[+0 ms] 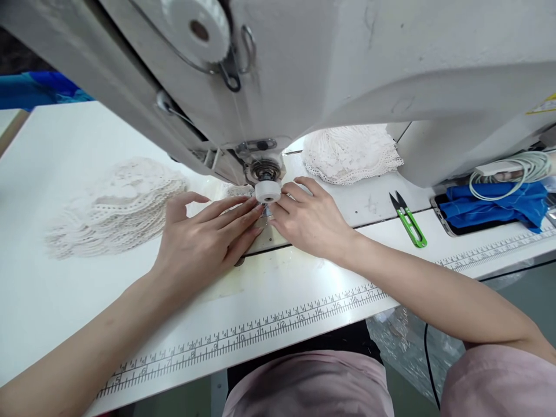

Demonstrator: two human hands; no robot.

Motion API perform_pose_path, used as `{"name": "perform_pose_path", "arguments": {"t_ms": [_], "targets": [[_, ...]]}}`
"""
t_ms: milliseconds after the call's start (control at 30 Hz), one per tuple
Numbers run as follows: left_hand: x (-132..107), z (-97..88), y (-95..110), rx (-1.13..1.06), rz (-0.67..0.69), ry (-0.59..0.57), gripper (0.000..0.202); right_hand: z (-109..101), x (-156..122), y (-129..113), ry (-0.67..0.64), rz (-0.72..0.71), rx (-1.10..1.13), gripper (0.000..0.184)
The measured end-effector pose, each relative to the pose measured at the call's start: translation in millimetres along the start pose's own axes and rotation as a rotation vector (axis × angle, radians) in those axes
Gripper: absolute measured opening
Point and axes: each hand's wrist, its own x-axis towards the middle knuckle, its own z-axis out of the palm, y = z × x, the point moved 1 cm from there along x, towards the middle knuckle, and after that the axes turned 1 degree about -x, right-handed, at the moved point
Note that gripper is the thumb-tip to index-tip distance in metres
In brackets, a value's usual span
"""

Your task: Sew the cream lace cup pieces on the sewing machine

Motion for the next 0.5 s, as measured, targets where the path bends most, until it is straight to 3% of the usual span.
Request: {"name": "perform_pose_path", "arguments": {"t_ms": [500], "targets": [[2.4,0.3,1.9,0.061,0.053,0.101,0.019,3.0,-0.3,0.5,0.018,-0.007,-0.027,0.028]]}}
